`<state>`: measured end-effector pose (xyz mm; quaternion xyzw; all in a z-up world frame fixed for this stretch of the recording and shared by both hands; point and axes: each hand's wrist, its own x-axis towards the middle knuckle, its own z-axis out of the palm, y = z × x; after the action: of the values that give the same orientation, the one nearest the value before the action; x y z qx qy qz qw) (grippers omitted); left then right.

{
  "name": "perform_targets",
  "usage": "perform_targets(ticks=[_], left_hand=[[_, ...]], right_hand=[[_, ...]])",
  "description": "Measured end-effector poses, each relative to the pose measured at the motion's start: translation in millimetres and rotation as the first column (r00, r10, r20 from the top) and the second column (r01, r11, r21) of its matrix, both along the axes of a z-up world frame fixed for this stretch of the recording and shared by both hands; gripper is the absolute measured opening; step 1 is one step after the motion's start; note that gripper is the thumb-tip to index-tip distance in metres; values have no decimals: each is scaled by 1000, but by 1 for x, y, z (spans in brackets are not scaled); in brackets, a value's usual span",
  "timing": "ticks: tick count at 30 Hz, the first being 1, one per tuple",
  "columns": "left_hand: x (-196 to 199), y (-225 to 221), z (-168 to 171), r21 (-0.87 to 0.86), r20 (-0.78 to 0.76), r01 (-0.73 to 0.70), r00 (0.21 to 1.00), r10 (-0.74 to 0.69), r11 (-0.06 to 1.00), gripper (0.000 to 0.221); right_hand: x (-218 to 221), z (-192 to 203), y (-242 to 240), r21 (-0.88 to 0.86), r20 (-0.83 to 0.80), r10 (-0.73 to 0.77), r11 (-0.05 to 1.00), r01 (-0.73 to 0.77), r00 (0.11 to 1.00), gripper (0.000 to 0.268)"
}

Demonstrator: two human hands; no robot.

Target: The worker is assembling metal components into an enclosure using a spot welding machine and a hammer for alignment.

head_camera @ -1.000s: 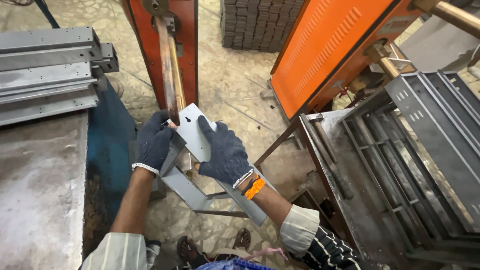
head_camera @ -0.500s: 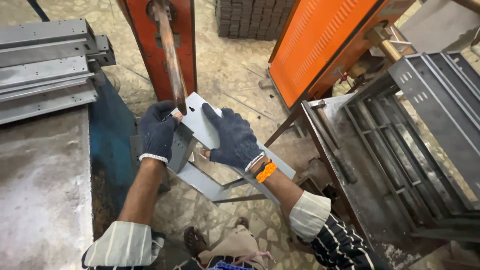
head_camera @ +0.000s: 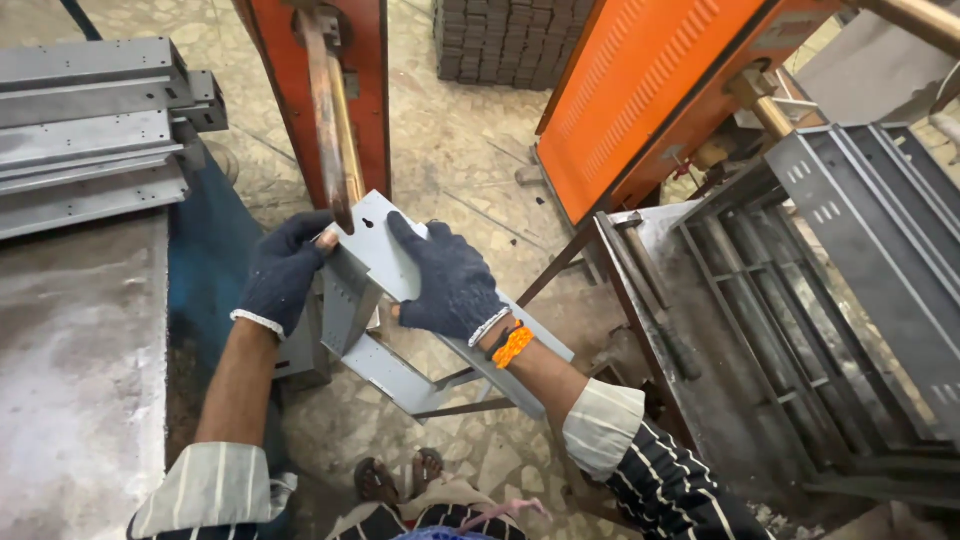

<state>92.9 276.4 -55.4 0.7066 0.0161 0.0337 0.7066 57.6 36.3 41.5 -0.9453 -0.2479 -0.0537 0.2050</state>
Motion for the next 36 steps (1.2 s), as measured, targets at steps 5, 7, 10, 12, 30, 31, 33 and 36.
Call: perform_targets(ticks=[5, 7, 10, 12, 30, 31, 33, 36], left_hand=[[-9, -11, -2, 24, 23, -141, 990, 140, 990, 31], [-17, -17, 0, 15, 66, -177, 982, 176, 984, 28], [-14, -17, -8, 98, 138, -209, 971, 195, 973, 30], [-13, -17, -29, -88, 62, -192, 978, 198, 977, 30], [-4, -35, -17, -334, 32, -279, 951, 307, 900, 29], [-2, -34, -29, -335, 28, -281, 951, 308, 899, 29], [-1, -30, -56, -318, 32, -285, 950, 311, 904, 28], [-6, -33, -50, -439, 90, -219, 954, 285, 872, 28]], right_hand=[[3, 6, -1, -70, -67, 11, 997, -16, 998, 113], [5, 2, -4, -65, -61, 25, 997, -29, 998, 113], [13, -1, -4, 5, 57, 92, 996, -92, 994, 113], [9, 1, -4, -57, -40, 66, 996, -68, 997, 115], [8, 9, -8, 90, 94, 83, 992, -91, 992, 100], [5, 8, -7, 88, 90, 84, 992, -92, 992, 100], [-1, 6, -4, -29, 41, 48, 998, -47, 998, 99], [-2, 3, -5, -32, 61, 45, 999, -43, 997, 100]])
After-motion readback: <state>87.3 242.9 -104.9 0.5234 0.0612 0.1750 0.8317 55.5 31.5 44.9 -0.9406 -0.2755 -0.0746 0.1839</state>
